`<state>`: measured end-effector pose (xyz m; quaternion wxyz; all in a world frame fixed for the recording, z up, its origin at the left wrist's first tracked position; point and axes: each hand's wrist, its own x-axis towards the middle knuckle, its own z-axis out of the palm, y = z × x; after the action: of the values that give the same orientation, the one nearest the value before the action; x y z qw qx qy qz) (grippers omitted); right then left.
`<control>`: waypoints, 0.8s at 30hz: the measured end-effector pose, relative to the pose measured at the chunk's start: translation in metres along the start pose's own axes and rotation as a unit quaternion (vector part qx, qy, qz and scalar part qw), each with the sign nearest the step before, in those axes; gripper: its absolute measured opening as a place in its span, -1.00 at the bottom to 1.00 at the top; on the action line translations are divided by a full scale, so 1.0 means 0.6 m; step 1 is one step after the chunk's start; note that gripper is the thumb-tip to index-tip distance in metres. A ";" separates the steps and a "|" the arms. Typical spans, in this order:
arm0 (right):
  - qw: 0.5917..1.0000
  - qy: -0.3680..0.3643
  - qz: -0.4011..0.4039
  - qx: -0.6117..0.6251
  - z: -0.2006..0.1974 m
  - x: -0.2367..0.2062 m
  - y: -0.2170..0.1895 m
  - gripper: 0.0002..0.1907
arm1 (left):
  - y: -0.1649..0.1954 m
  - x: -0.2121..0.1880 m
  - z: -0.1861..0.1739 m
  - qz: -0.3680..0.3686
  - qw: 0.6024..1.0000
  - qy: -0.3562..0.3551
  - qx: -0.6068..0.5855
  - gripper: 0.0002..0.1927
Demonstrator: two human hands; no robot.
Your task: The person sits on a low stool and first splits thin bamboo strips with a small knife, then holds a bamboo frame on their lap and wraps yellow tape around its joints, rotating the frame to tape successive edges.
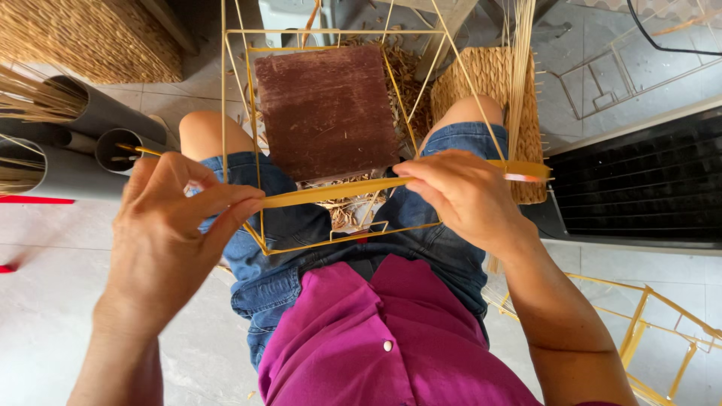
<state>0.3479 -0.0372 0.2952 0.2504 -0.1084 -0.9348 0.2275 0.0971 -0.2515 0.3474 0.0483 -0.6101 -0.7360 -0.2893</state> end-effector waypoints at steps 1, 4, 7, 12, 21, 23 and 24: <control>1.000 -0.010 -0.007 0.001 0.006 0.010 -0.005 -0.78 | 0.009 0.003 0.002 0.026 0.999 0.015 0.035 -0.87; 0.999 -0.032 -0.029 0.008 0.027 0.036 -0.023 -0.80 | 0.016 0.018 0.010 0.084 0.993 0.026 0.082 -0.89; 0.997 -0.042 -0.059 0.010 0.056 0.061 -0.038 -0.80 | 0.016 0.031 0.041 0.108 0.994 -0.028 0.022 -0.90; 0.995 -0.052 -0.078 -0.036 0.092 0.084 -0.033 -0.75 | 0.015 0.042 0.093 0.117 0.990 -0.075 0.006 -0.91; 0.995 -0.060 -0.061 -0.050 -0.006 -0.004 0.041 -0.65 | 0.021 0.025 0.087 0.065 0.992 -0.098 -0.045 -0.90; 0.995 -0.052 -0.049 -0.067 -0.022 -0.024 0.054 -0.64 | 0.027 0.022 0.084 0.056 0.992 -0.080 -0.074 -0.90; 0.995 -0.047 -0.044 -0.075 -0.026 -0.031 0.058 -0.63 | 0.029 0.021 0.082 0.052 0.992 -0.070 -0.088 -0.90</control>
<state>0.3747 -0.0068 0.2824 0.2067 -0.0746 -0.9639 0.1502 0.1241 -0.2150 0.3182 -0.0426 -0.6684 -0.6765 -0.3063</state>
